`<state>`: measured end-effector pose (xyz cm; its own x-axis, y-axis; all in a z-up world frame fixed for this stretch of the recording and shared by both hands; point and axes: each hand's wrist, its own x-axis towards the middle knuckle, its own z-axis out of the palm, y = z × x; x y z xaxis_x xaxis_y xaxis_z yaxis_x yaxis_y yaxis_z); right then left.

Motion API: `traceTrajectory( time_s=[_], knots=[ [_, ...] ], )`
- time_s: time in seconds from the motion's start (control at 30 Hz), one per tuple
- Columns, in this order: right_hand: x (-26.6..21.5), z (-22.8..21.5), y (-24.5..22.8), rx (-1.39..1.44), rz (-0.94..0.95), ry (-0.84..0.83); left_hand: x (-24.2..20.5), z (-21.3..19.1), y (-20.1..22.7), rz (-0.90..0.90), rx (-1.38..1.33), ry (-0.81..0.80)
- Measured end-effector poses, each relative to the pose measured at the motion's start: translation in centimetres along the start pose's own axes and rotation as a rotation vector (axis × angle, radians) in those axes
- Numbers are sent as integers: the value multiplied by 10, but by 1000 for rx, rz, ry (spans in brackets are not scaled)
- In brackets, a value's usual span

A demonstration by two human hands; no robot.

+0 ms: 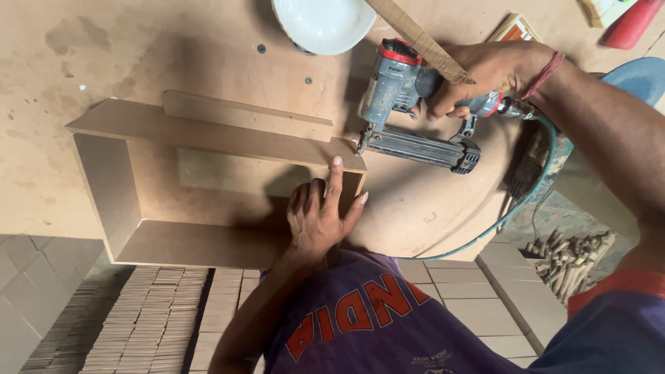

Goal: The person assembles small wooden boxes by applying glue to the edges of cut pieces and fastening them with a pneumatic nail gun. They repeatedly pick up pieces, apply glue, align them, and nail the joints together on a workbench.

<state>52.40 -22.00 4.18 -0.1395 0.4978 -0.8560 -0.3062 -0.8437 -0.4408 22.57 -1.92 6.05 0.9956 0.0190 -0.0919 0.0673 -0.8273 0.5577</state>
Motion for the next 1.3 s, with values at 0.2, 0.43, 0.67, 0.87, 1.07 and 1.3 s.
traceTrajectory(
  time_s=[0.2, 0.43, 0.67, 0.87, 1.07, 1.3],
  knots=[
    [-5, -2, 4, -103, 34, -1, 1, 1, 0, 10, 10, 21],
    [-34, 11, -7, -50, 218, 116, 0, 1, 0, 5, -1, 17],
    [-38, 14, -19, -100, 250, 98, 0, 4, -1, 7, 0, 21],
    [-34, 11, -8, -81, 167, 46, 1, 4, 0, 6, 0, 23],
    [-26, 18, 16, -96, 57, 109, 2, 2, 0, -4, 38, 12],
    [-50, 68, 25, -65, -213, 453, -26, -13, -32, -188, 196, -169]
  ],
)
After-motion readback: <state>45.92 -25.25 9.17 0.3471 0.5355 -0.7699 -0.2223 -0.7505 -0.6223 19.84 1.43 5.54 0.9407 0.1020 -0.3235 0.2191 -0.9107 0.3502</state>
